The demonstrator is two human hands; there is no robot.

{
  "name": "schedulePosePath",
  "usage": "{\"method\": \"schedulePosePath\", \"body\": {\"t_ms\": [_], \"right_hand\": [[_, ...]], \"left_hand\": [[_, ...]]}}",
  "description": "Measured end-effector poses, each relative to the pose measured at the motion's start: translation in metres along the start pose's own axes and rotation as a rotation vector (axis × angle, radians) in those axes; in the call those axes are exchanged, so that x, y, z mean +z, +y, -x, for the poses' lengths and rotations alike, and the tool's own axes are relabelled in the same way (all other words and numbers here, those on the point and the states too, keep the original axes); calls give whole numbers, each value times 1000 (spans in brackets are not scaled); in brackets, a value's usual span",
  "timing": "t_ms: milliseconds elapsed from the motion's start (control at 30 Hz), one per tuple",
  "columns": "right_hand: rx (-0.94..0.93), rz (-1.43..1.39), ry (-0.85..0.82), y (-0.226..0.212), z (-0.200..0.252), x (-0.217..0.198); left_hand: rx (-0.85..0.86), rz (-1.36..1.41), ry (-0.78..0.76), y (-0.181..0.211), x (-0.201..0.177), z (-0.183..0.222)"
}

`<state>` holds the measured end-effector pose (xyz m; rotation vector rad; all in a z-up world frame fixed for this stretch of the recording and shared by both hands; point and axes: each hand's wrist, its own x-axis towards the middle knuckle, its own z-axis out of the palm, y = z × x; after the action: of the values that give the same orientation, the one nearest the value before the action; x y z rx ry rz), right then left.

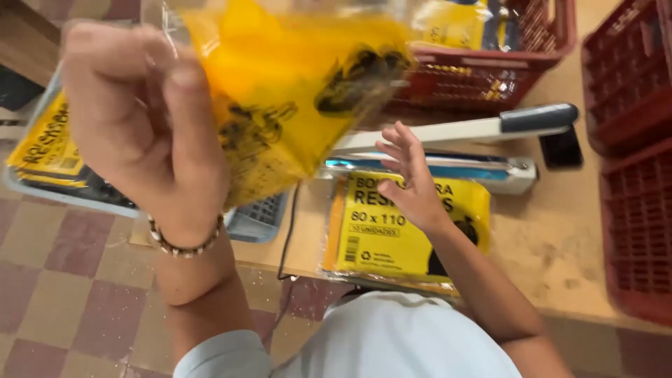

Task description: Sealing plastic trash bags using a manual heat sealer and organizing them into baskets.

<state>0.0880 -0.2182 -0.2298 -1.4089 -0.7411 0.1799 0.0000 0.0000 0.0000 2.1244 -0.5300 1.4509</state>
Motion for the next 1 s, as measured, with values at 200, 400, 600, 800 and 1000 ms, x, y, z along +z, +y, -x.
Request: {"method": "schedulePosePath", "body": {"t_ms": [200, 400, 600, 800, 1000], "right_hand": [[435, -25, 337, 132, 155, -110], [937, 261, 316, 58, 149, -94], [911, 516, 268, 66, 141, -98], [577, 562, 454, 132, 122, -119], [621, 372, 628, 105, 90, -102]], "left_hand": [[-933, 486, 63, 18, 87, 128], [-1407, 193, -140, -11, 174, 301], [-1384, -261, -348, -44, 189, 359], [-1157, -393, -294, -58, 197, 377], [-1209, -339, -414, -52, 198, 364]]}}
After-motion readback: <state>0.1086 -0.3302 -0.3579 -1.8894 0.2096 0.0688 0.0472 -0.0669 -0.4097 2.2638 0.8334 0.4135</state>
